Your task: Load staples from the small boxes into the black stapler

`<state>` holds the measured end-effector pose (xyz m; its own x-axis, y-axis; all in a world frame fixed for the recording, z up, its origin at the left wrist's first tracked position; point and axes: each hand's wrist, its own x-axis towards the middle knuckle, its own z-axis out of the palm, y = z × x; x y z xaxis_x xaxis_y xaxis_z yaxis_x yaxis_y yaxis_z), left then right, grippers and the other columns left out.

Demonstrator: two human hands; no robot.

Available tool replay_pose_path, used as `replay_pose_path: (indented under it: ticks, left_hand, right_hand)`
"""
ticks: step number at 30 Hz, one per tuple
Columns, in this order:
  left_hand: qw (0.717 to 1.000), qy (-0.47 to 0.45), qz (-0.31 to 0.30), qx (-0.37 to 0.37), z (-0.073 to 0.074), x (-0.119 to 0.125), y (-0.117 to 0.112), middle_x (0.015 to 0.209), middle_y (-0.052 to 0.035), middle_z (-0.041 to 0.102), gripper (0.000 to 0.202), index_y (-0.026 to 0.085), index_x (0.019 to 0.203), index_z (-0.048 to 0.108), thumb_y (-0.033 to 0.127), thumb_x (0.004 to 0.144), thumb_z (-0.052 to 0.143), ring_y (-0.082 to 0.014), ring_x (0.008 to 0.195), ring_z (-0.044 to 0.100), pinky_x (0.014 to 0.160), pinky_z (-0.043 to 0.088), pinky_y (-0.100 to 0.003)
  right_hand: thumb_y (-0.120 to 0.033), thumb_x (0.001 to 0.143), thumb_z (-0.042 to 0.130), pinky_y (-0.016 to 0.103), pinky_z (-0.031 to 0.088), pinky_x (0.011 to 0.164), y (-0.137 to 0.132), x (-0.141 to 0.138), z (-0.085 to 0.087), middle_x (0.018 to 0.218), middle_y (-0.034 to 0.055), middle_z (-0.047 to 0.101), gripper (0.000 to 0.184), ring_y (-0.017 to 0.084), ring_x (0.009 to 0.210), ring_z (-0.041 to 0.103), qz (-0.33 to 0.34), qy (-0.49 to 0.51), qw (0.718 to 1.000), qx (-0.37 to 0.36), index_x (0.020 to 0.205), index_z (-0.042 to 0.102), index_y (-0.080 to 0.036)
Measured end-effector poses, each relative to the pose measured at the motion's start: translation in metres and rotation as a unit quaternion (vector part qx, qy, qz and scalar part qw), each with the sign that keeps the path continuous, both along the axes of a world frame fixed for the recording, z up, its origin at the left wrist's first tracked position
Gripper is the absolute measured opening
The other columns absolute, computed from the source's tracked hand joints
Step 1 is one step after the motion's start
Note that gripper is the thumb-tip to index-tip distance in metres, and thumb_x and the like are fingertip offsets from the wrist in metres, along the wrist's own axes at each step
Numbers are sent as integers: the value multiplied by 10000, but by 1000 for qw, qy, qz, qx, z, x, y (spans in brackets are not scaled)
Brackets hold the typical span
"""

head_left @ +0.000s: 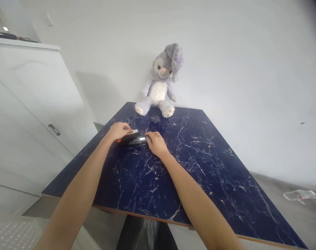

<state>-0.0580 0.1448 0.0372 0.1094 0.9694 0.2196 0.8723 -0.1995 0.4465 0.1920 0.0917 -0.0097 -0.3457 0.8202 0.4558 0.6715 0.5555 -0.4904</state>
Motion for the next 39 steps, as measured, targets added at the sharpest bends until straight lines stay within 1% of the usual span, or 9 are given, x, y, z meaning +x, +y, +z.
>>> replay_pose_path:
  ticks: [4, 9, 14, 17, 20, 24, 30, 36, 39]
  left_hand:
    - [994, -41, 56, 79, 0, 8, -9, 1039, -49, 751, 310, 235, 1033, 742, 431, 841, 598, -240, 991, 673, 929, 478, -320]
    - [995, -52, 65, -55, 4, -9, -8, 1121, -77, 733, 351, 249, 960, 773, 525, 770, 667, -318, 1070, 655, 905, 486, -359]
    - [988, -71, -15, -139, 10, -44, -23, 1064, -52, 751, 434, 252, 1017, 769, 551, 712, 698, -272, 959, 690, 829, 515, -317]
    - [993, -80, -36, -78, 7, -44, -33, 1102, -50, 741, 435, 263, 1026, 757, 564, 719, 689, -277, 994, 679, 864, 516, -343]
    - [993, -112, -15, 31, 2, -33, -34, 1115, -61, 734, 395, 256, 1038, 733, 509, 737, 696, -266, 1012, 672, 919, 502, -369]
    - [982, -163, 27, 90, -4, -23, -29, 1084, -60, 743, 380, 249, 1134, 703, 412, 799, 629, -242, 975, 682, 913, 512, -367]
    - [992, -89, 37, 82, -14, -31, -20, 1071, -55, 750, 214, 259, 880, 781, 315, 744, 625, -285, 1067, 654, 1020, 448, -396]
    - [994, -103, 27, -29, -20, -38, -18, 1076, -77, 747, 307, 260, 933, 771, 469, 726, 682, -298, 987, 682, 901, 500, -383]
    - [990, -139, 20, 11, -22, -42, -16, 1065, -65, 746, 358, 247, 974, 733, 505, 729, 691, -261, 952, 684, 878, 506, -353]
  right_hand:
    - [-286, 989, 427, 360, 429, 1014, -2, 2, 0, 1167, 61, 664, 300, 219, 1111, 568, -33, 55, 998, -2, 1230, 595, -226]
    - [-277, 970, 454, 327, 456, 974, -5, 4, -1, 1115, 65, 680, 292, 202, 1041, 617, -41, 90, 995, 6, 1215, 598, -210]
    - [-254, 946, 492, 342, 484, 926, -6, 3, -2, 1059, 66, 698, 278, 211, 976, 638, -28, 85, 996, 20, 1186, 623, -208]
    - [-244, 937, 501, 366, 491, 919, -6, 2, -3, 1055, 80, 702, 284, 226, 968, 639, -26, 84, 996, 34, 1187, 631, -205]
    - [-240, 937, 500, 372, 491, 919, -6, 3, -3, 1043, 77, 703, 295, 229, 962, 638, -34, 101, 993, 49, 1201, 628, -207]
    - [-243, 939, 496, 354, 498, 896, -8, 4, -3, 1017, 69, 698, 298, 216, 935, 642, -41, 119, 991, 47, 1207, 623, -207]
    - [-218, 933, 493, 358, 487, 912, -9, 2, -5, 1036, 74, 698, 313, 217, 953, 634, -17, 77, 996, 47, 1224, 608, -210]
    - [-199, 921, 508, 369, 484, 921, -9, 1, -6, 1039, 72, 707, 353, 234, 980, 634, -19, 50, 998, 37, 1265, 586, -214]
    - [-191, 918, 512, 365, 482, 932, -8, 1, -7, 1069, 74, 703, 349, 230, 1003, 634, -14, 46, 998, 35, 1257, 592, -218]
